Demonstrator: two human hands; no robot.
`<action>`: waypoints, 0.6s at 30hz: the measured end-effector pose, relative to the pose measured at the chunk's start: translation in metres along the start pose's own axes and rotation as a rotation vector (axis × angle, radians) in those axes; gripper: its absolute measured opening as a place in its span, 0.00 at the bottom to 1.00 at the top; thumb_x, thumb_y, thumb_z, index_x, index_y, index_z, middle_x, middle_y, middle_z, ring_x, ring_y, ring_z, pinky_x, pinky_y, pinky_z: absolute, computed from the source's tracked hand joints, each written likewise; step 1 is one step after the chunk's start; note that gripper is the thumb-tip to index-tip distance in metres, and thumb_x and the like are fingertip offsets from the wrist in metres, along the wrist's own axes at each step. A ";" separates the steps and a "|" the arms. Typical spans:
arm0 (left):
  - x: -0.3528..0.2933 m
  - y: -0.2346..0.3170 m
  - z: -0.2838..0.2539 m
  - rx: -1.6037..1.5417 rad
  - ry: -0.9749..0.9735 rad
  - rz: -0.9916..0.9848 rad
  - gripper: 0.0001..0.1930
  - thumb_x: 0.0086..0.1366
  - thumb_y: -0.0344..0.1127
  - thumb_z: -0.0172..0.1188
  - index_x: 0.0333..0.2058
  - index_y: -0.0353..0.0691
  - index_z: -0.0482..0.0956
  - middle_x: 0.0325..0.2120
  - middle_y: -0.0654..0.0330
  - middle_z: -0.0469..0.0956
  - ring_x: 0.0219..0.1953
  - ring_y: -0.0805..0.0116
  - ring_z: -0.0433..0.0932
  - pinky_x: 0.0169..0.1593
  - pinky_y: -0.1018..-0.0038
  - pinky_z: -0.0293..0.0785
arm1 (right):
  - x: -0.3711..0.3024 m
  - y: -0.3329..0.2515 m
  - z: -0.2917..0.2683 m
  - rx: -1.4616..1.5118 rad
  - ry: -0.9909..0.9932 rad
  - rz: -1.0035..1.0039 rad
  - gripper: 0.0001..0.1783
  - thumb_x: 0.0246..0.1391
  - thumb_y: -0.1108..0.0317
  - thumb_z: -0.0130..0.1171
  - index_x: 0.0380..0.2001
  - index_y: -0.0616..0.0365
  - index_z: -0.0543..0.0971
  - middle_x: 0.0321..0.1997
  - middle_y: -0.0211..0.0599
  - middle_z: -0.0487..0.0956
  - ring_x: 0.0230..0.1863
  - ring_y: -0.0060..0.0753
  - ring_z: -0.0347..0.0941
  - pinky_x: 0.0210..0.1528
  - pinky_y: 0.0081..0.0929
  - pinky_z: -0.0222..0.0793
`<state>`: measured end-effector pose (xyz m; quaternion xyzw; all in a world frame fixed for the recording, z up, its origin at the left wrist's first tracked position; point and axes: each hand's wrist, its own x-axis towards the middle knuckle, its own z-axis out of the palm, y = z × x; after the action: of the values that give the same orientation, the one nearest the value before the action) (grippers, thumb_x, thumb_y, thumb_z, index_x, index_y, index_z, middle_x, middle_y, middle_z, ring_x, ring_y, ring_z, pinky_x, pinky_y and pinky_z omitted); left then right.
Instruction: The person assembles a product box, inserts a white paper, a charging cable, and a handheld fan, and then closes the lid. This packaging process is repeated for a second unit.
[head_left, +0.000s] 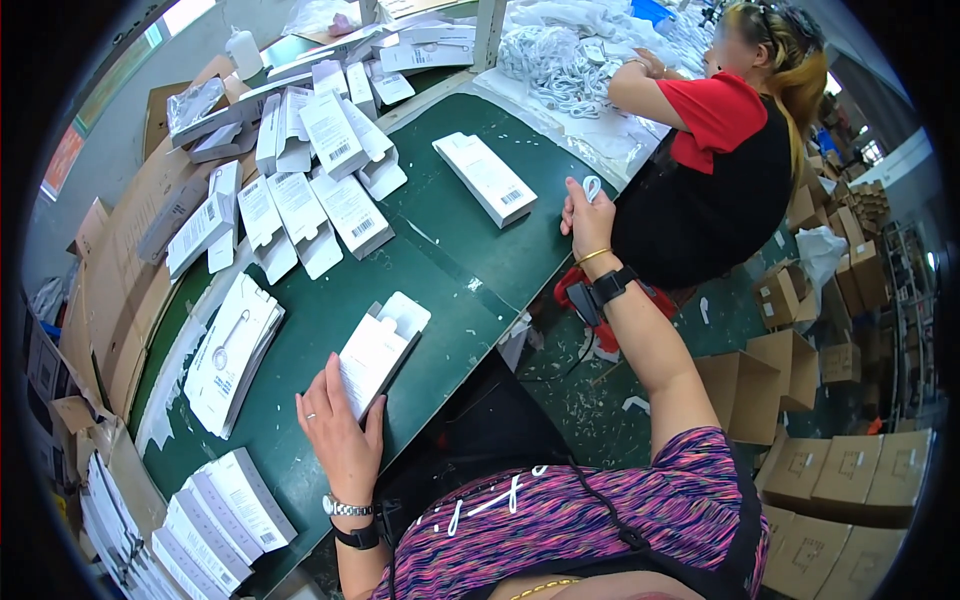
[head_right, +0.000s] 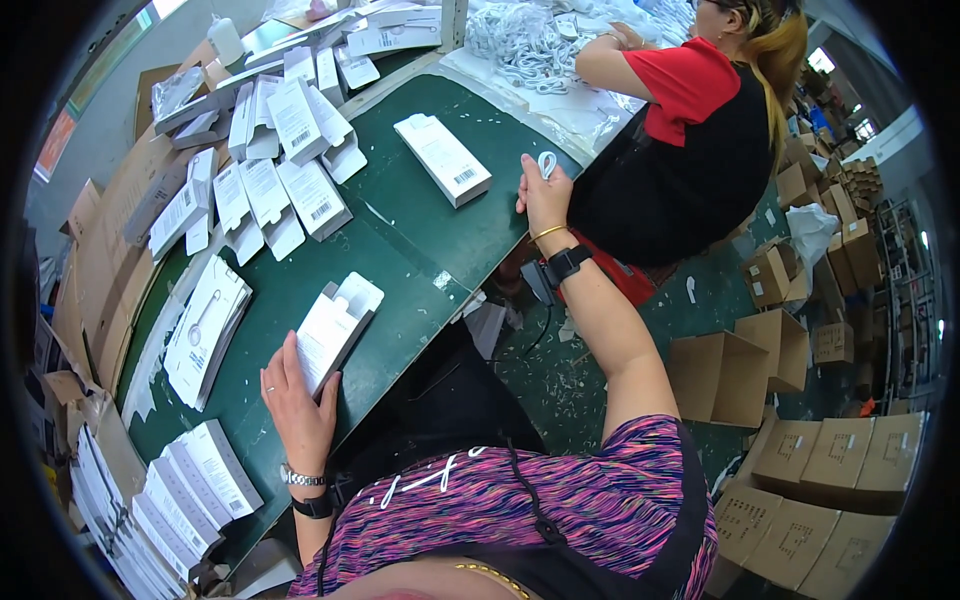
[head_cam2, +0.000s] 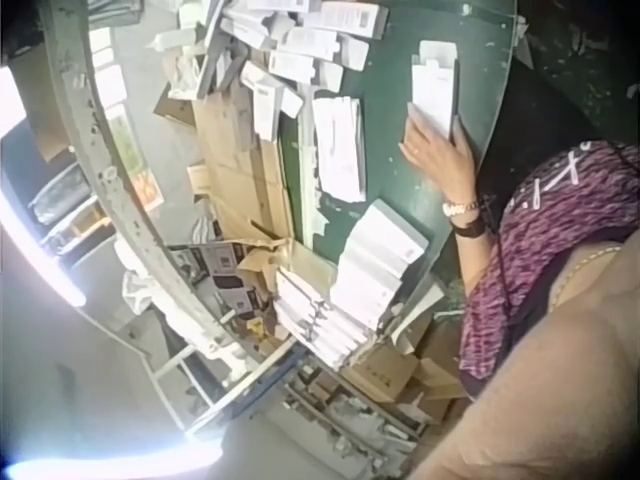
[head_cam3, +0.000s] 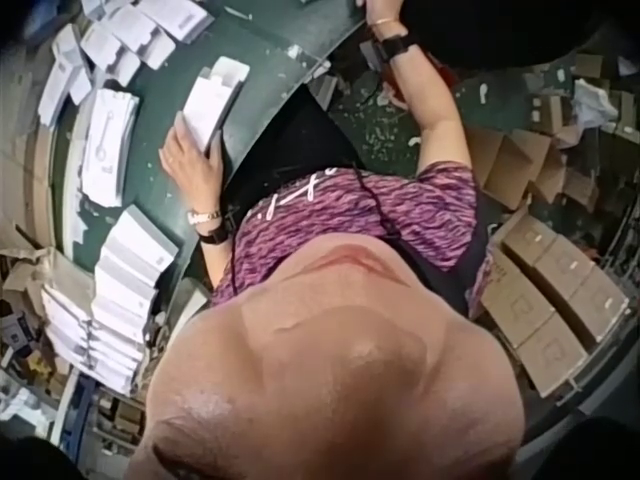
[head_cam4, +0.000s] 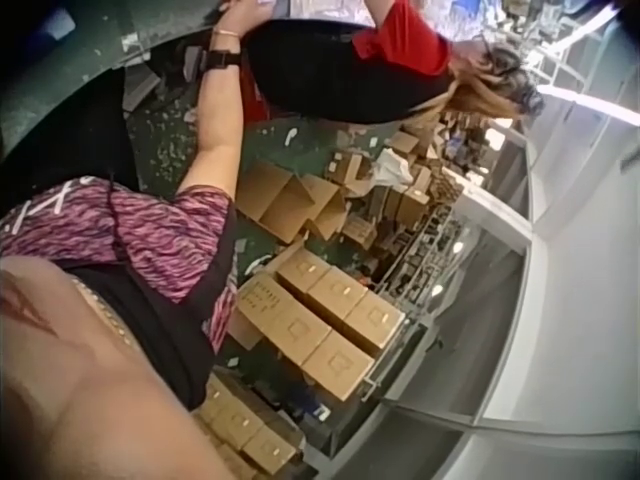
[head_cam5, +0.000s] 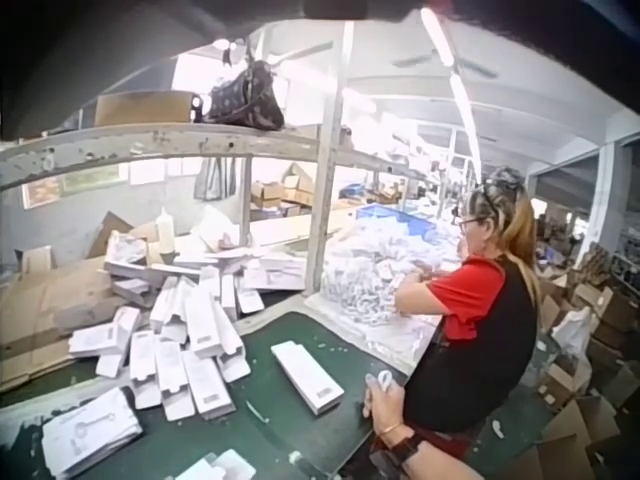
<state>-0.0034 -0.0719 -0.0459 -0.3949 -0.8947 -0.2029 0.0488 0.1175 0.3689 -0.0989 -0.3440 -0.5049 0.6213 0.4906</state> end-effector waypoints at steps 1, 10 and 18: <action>0.000 0.000 0.000 0.001 0.004 0.002 0.44 0.60 0.37 0.74 0.72 0.42 0.62 0.61 0.47 0.71 0.64 0.45 0.70 0.74 0.46 0.56 | 0.000 0.000 0.000 -0.005 -0.001 -0.002 0.16 0.67 0.62 0.65 0.29 0.54 0.71 0.20 0.27 0.71 0.12 0.18 0.63 0.12 0.21 0.60; -0.002 -0.001 0.000 0.004 0.016 0.008 0.44 0.60 0.36 0.74 0.73 0.42 0.62 0.61 0.47 0.71 0.63 0.45 0.70 0.74 0.47 0.56 | 0.000 -0.001 -0.002 0.026 -0.029 0.021 0.16 0.68 0.61 0.65 0.29 0.55 0.71 0.20 0.27 0.71 0.12 0.19 0.63 0.12 0.22 0.61; -0.003 -0.003 0.004 -0.009 0.021 0.013 0.43 0.60 0.38 0.74 0.72 0.41 0.63 0.60 0.49 0.72 0.63 0.47 0.70 0.75 0.45 0.53 | 0.000 -0.015 -0.003 -0.042 -0.113 0.129 0.17 0.70 0.56 0.63 0.32 0.57 0.76 0.23 0.29 0.74 0.18 0.20 0.69 0.19 0.24 0.72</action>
<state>-0.0029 -0.0740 -0.0516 -0.3989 -0.8905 -0.2108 0.0579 0.1246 0.3698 -0.0851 -0.3504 -0.5217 0.6591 0.4130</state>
